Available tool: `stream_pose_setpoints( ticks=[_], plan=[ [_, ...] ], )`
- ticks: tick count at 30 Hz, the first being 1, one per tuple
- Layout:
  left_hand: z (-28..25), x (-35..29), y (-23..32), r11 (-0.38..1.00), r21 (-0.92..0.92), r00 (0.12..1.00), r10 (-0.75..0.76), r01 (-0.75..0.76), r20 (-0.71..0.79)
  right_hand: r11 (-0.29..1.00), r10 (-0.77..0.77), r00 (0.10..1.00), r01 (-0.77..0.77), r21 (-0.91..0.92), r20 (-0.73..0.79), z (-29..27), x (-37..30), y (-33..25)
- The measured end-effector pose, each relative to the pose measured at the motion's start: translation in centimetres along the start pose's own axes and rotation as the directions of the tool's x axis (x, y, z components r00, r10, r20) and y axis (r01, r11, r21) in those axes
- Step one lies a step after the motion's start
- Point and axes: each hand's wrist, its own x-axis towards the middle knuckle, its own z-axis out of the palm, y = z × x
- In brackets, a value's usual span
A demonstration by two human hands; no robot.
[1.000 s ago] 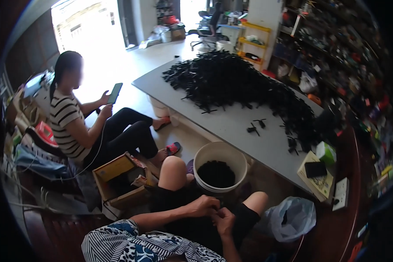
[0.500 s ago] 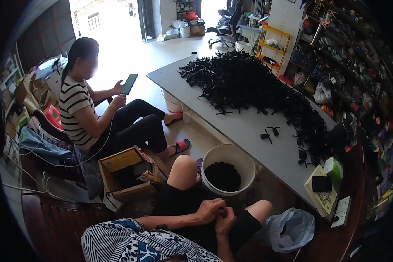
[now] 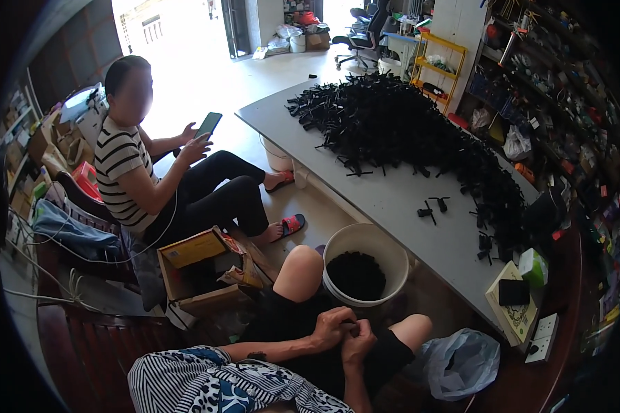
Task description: Assembling small black plastic components by hand at a workshop table.
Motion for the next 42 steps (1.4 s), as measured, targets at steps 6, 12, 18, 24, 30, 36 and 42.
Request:
stream_pose_setpoints(
  ticks=[6, 12, 18, 24, 30, 36, 42],
  plan=[
    [-3.0, 4.2, -0.5, 0.963, -0.235, 0.900, -0.019, 0.134, 0.435, 0.930, 0.150, 0.982, -0.179, 0.322, 0.112, -0.7, 1.6, 0.3],
    [-4.7, 5.2, -0.3, 0.956, -0.263, 0.884, 0.012, 0.127, 0.468, 0.665, 0.208, 0.946, -0.324, 0.672, 0.250, -2.9, 3.1, -0.1],
    [-4.3, 4.4, -1.5, 0.641, -0.532, 0.724, -0.053, 0.553, 0.688, 0.439, 0.168, 0.864, -0.496, 0.749, 0.474, -2.1, 2.1, 0.4],
    [-4.3, 4.0, -1.6, 0.546, -0.468, 0.643, -0.180, 0.695, 0.745, 0.399, 0.107, 0.774, -0.609, 0.686, 0.625, -2.1, 1.9, 1.0],
    [-4.0, 4.3, -2.3, 0.739, -0.418, 0.726, -0.137, 0.528, 0.674, 0.851, 0.026, 0.958, -0.170, 0.497, 0.284, -1.1, 2.2, -2.9],
    [-4.5, 4.2, -0.5, 0.761, -0.351, 0.690, -0.172, 0.547, 0.703, 0.951, -0.027, 0.978, -0.038, 0.308, 0.205, -1.5, 2.0, -1.2],
    [-3.1, 3.8, 0.2, 0.642, -0.454, 0.750, -0.307, 0.617, 0.586, 0.956, 0.092, 0.957, -0.162, 0.245, 0.273, -1.3, 2.9, -1.8]
  ],
)
